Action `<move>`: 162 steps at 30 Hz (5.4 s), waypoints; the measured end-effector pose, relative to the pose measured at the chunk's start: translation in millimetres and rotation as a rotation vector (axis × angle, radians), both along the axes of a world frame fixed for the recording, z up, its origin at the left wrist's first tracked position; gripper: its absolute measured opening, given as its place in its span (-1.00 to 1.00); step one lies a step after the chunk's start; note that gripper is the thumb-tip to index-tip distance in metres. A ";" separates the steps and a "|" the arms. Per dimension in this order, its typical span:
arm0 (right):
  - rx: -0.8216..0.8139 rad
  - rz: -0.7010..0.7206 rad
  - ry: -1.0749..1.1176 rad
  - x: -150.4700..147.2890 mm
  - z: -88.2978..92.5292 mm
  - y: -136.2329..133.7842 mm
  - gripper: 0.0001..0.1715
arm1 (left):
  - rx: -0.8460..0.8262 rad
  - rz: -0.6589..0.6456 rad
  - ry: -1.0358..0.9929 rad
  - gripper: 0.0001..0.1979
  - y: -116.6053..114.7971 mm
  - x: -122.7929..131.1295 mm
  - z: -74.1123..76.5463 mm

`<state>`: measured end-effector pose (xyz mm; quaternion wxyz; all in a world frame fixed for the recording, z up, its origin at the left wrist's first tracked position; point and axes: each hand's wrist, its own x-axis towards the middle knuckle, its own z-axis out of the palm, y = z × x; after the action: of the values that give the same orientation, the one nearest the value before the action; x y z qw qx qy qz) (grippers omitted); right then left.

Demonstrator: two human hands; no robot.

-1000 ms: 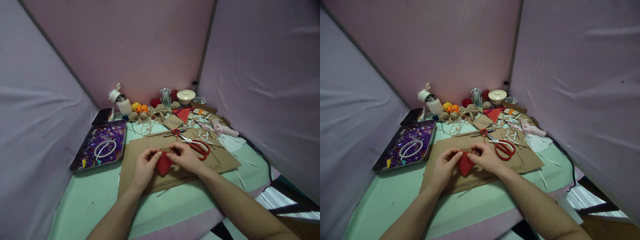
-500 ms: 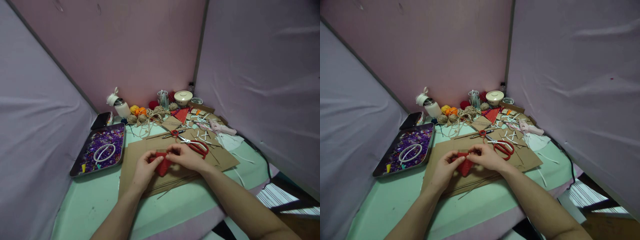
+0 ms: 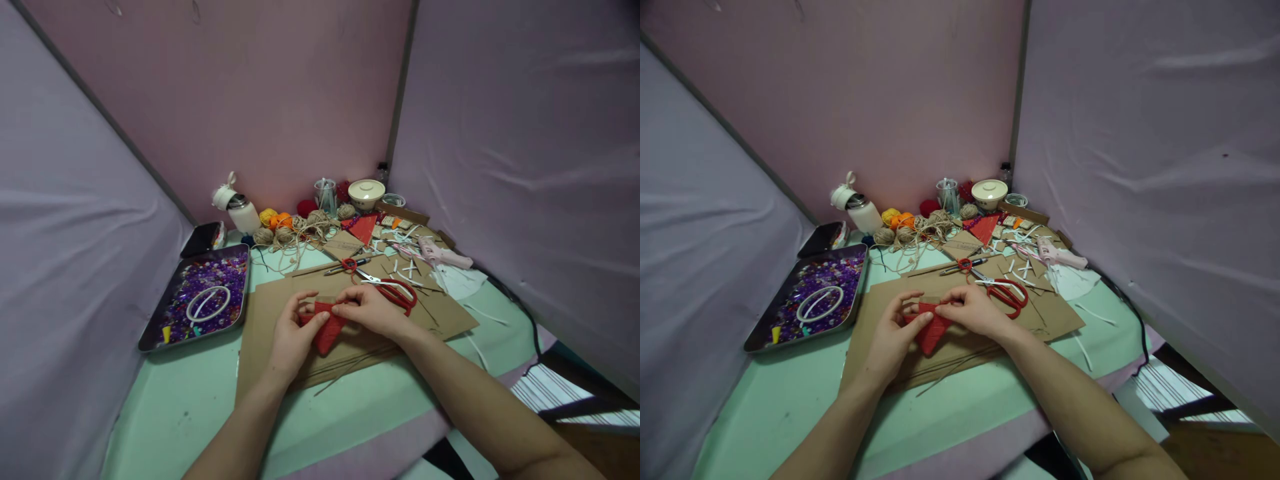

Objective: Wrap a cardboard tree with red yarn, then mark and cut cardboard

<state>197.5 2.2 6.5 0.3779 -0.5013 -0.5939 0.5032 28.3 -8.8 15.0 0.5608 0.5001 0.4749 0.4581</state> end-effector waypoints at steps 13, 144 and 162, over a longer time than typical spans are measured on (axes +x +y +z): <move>-0.120 -0.030 0.173 2.0 -6.9 1.6 -0.72 | 0.094 0.082 0.050 -0.82 -1.2 -1.9 4.5; 0.282 -0.088 0.005 -9.0 -6.9 -4.4 -0.80 | -0.138 0.191 -0.387 -0.67 8.8 -0.9 -8.2; 0.908 0.161 -0.762 -1.9 -3.9 -5.7 -0.78 | -0.133 -0.119 0.167 -0.62 16.4 -21.4 -11.9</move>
<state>195.6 -3.5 2.6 0.2756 -0.3882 -0.8793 0.0107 6.9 7.6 3.2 0.5776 0.5255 0.5187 0.3482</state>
